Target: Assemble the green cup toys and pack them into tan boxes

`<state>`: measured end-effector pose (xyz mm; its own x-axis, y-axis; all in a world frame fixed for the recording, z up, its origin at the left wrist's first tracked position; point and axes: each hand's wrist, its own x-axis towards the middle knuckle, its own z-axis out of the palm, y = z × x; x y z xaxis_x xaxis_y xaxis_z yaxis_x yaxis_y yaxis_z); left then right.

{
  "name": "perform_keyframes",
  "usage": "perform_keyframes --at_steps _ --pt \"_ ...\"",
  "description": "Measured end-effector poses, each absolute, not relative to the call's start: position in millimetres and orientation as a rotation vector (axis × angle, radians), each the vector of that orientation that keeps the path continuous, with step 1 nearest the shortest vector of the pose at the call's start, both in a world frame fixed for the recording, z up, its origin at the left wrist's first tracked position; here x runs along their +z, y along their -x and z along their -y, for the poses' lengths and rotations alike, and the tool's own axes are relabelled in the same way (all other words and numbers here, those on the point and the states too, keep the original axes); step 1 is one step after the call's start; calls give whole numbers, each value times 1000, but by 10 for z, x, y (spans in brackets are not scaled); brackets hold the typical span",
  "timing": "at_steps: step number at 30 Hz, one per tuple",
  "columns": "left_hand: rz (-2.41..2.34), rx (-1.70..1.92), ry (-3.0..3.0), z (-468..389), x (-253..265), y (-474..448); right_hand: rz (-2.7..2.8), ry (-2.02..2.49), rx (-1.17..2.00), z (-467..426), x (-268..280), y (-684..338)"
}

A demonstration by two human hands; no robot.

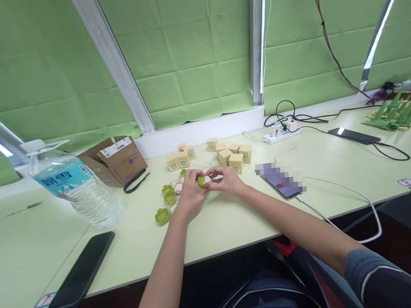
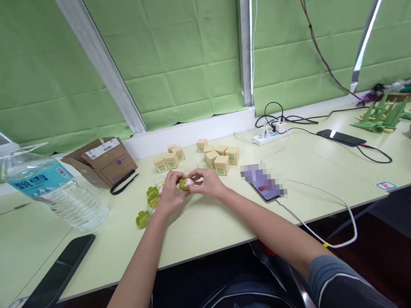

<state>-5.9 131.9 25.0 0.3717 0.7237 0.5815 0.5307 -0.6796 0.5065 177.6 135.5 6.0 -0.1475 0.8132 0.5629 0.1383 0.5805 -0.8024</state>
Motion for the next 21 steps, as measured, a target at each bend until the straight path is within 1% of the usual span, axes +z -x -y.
perform_keyframes --at_steps 6,12,21 --pt "-1156 1165 -2407 -1286 281 55 1691 823 648 -1356 55 -1767" --pt "-1182 1178 -2359 -1318 235 66 1766 724 639 -1342 69 -1800" --pt "-1163 1180 -2451 -1294 269 45 1901 699 567 -1374 110 -1863"
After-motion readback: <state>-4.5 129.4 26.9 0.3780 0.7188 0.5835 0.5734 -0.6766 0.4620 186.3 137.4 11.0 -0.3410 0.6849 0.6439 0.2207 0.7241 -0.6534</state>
